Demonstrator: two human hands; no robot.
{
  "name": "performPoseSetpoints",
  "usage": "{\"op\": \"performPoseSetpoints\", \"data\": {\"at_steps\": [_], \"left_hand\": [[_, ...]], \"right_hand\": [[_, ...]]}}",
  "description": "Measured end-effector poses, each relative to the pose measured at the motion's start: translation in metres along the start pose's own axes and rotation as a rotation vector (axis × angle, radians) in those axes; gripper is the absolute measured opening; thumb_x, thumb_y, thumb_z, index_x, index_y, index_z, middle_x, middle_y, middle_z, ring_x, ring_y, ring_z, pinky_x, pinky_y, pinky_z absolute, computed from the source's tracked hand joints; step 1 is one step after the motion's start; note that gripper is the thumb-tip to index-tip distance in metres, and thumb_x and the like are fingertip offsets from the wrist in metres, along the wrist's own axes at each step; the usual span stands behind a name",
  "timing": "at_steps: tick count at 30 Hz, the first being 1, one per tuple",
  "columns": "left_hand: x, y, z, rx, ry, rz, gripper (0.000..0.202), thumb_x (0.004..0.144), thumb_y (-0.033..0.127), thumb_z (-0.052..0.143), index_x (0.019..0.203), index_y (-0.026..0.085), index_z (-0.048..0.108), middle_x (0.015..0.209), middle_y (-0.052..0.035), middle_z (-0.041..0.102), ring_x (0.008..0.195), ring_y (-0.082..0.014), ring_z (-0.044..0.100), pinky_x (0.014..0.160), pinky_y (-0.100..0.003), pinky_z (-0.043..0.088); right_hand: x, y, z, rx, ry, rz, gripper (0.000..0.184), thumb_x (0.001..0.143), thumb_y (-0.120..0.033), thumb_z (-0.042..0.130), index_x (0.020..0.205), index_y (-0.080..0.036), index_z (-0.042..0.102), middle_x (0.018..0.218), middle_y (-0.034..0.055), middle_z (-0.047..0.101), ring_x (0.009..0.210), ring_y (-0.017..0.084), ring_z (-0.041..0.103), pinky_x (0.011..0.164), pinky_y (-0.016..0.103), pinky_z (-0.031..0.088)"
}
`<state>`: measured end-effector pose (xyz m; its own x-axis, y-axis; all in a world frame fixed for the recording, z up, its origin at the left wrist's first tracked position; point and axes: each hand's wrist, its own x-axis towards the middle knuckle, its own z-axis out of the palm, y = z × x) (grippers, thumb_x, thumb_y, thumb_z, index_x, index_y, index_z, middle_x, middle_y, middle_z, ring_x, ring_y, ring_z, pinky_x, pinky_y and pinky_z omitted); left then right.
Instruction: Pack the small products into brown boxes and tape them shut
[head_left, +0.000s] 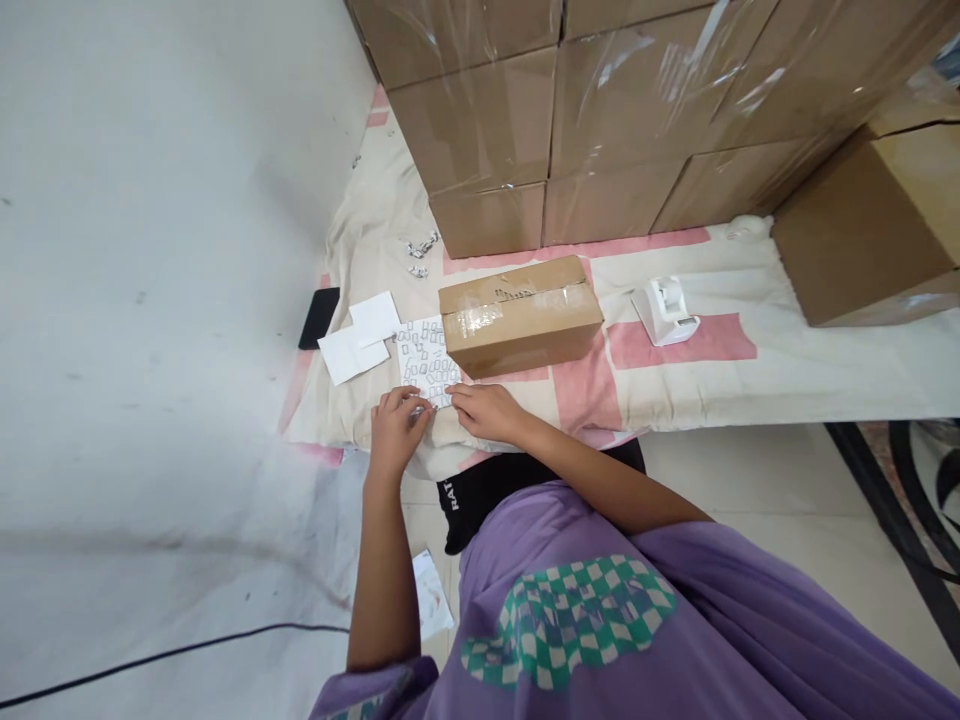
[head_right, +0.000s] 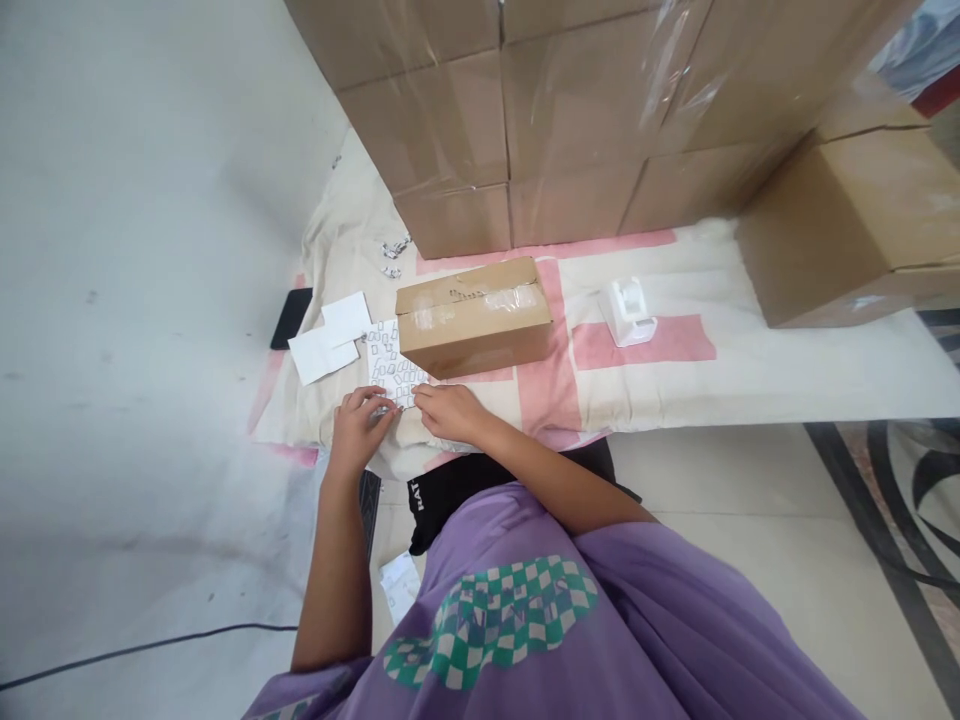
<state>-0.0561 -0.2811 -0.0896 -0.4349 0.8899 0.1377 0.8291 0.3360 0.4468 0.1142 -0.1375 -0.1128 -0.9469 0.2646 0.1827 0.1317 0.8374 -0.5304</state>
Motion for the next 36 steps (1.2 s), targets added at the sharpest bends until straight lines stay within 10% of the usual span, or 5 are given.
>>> {"op": "performPoseSetpoints", "data": {"at_steps": [13, 27, 31, 36], "left_hand": [[-0.040, 0.017, 0.018, -0.243, 0.238, -0.063, 0.025, 0.095, 0.042, 0.062, 0.109, 0.021, 0.057, 0.094, -0.0031, 0.074, 0.088, -0.0198, 0.069, 0.090, -0.036, 0.049], [-0.014, 0.070, 0.007, 0.369, 0.328, 0.481, 0.032, 0.097, 0.023, 0.067, 0.127, 0.018, 0.061, 0.092, -0.0017, 0.079, 0.072, -0.0170, 0.067, 0.074, -0.035, 0.037], [-0.006, 0.067, 0.008, 0.182, 0.245, 0.276, 0.039, 0.096, 0.041, 0.067, 0.129, 0.022, 0.061, 0.107, -0.0038, 0.078, 0.079, -0.0181, 0.068, 0.078, -0.035, 0.041], [0.030, 0.073, 0.034, -0.584, 0.443, -0.056, 0.061, 0.089, 0.057, 0.069, 0.138, 0.025, 0.054, 0.136, -0.0110, 0.063, 0.111, -0.0226, 0.067, 0.090, -0.035, 0.052]], "right_hand": [[-0.006, 0.001, 0.001, 0.128, 0.182, -0.061, 0.009, 0.096, -0.025, 0.060, 0.099, -0.018, 0.064, 0.142, 0.0117, 0.060, 0.107, 0.024, 0.068, 0.082, 0.033, 0.052], [-0.018, -0.005, -0.007, 0.368, 0.317, 0.052, 0.007, 0.092, -0.017, 0.053, 0.088, -0.019, 0.058, 0.092, 0.0097, 0.067, 0.087, 0.024, 0.063, 0.078, 0.035, 0.046], [-0.050, -0.002, -0.035, 0.565, 0.355, 0.183, 0.005, 0.090, -0.020, 0.055, 0.085, -0.021, 0.054, 0.091, 0.0098, 0.065, 0.084, 0.025, 0.060, 0.077, 0.038, 0.046], [-0.114, 0.036, -0.110, 1.056, 0.273, 0.286, 0.030, 0.098, -0.046, 0.058, 0.082, -0.021, 0.055, 0.073, 0.0034, 0.062, 0.063, 0.017, 0.057, 0.059, 0.029, 0.046]]}}
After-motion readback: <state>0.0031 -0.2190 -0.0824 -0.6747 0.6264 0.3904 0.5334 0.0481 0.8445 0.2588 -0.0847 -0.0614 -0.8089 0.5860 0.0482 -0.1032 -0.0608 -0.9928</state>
